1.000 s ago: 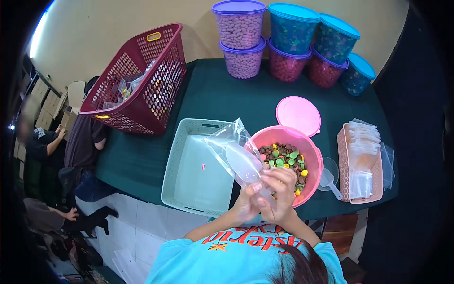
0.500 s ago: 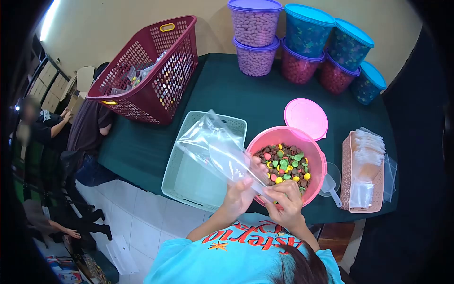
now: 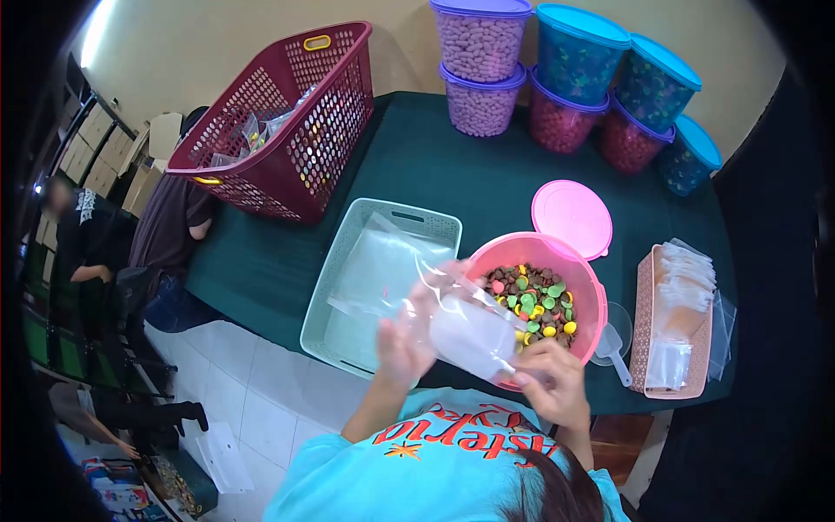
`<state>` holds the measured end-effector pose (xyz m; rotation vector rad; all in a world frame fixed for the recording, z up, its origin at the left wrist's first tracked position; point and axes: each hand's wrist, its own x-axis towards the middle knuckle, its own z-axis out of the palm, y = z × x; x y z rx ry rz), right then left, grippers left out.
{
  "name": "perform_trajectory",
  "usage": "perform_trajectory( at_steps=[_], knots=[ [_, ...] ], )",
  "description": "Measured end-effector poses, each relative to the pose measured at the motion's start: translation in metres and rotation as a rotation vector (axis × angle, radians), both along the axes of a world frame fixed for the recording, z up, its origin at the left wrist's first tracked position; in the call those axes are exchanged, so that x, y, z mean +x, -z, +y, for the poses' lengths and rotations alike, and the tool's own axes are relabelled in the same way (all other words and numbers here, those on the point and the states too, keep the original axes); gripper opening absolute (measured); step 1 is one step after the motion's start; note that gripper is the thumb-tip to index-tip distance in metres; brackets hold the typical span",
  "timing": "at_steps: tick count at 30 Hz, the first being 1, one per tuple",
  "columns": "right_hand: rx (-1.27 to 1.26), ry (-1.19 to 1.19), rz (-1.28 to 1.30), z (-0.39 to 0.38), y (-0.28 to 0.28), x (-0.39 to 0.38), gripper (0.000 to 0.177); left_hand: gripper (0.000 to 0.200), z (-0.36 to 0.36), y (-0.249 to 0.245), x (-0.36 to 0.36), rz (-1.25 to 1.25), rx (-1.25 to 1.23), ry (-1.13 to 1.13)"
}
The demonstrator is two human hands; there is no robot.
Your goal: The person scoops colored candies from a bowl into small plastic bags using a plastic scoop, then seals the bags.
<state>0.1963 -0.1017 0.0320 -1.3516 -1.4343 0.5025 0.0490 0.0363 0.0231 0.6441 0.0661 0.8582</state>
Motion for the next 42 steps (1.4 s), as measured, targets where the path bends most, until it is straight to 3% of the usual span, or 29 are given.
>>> perform_trajectory(
  at_steps=[4,6,7,9,12,21,31,33,42],
  knots=[
    [-0.022,0.085,0.001,-0.020,-0.006,0.025,0.012,0.083,0.031,-0.013,-0.039,0.007,0.068,0.081],
    [-0.062,0.082,0.004,-0.029,-0.005,0.033,0.012,0.054,0.035,-0.012,-0.054,0.475,0.261,-0.102],
    [-0.101,0.080,0.002,-0.032,-0.006,0.035,0.012,0.054,0.034,-0.012,-0.054,0.478,0.257,-0.103],
    [-0.117,0.094,-0.003,-0.035,-0.008,0.036,0.012,0.031,0.031,-0.014,-0.050,0.813,0.483,-0.280],
    [-0.129,0.117,-0.014,-0.038,-0.007,0.039,0.011,0.024,0.027,-0.015,-0.046,0.912,0.522,-0.329],
    [-0.106,0.136,-0.014,-0.038,-0.002,0.037,0.009,0.018,0.020,-0.012,-0.034,1.048,0.711,-0.501],
    [-0.098,0.173,-0.014,-0.038,-0.001,0.038,0.008,0.027,0.023,-0.009,-0.037,1.036,0.765,-0.477],
    [-0.094,0.182,-0.009,-0.038,0.000,0.039,0.008,0.034,0.024,-0.011,-0.042,0.902,0.624,-0.307],
    [-0.090,0.176,-0.013,-0.033,0.003,0.039,0.008,0.040,0.023,-0.006,-0.042,0.891,0.668,-0.310]
  ],
)
